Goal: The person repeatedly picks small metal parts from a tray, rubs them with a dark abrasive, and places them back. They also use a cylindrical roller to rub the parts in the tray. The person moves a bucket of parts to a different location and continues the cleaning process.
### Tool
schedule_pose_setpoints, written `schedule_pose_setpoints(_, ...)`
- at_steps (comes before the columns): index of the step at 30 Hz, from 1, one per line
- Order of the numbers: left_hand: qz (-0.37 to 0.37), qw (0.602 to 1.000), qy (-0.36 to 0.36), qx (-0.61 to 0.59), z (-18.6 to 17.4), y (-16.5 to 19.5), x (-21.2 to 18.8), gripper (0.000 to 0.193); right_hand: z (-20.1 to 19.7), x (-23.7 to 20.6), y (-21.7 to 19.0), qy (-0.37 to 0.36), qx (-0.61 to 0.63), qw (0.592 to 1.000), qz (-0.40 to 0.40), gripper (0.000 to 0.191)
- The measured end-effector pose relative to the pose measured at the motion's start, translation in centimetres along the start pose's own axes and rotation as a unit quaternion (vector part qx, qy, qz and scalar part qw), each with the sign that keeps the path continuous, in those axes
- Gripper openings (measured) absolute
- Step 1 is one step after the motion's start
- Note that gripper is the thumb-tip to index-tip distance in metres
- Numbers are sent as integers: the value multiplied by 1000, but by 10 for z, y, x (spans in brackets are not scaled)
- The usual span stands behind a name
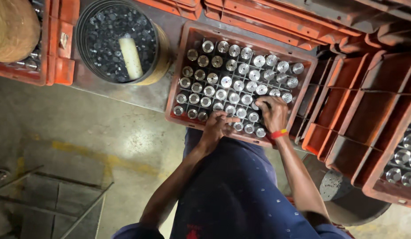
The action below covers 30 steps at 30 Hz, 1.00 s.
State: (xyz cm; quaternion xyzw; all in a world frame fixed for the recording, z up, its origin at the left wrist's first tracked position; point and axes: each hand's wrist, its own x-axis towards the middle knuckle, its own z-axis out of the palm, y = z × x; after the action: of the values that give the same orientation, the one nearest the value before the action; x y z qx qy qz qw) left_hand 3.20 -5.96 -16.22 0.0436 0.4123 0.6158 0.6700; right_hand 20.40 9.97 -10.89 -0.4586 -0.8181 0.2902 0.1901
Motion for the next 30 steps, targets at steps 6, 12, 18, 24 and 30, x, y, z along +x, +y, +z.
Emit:
schedule_pose_setpoints(6,2,998,29,50,-3,7,-8,24,1,-4,-7,11,-28,998,-52,14)
schedule_pose_setpoints(12,15,999,3,32,-5,6,-5,25,7,14,-1,-47,33,992,111,12)
schedule_pose_setpoints(18,23,992,-24,120,15,11,2,34,8,-12,1,10,178,975,131,15)
schedule_pose_setpoints(24,-8,992,-91,90,30,3,4,36,33,-59,-5,-122,512,819,229,15)
schedule_pose_setpoints(30,1,994,-19,108,9,-1,8,21,-3,-37,21,100,7,994,40,8)
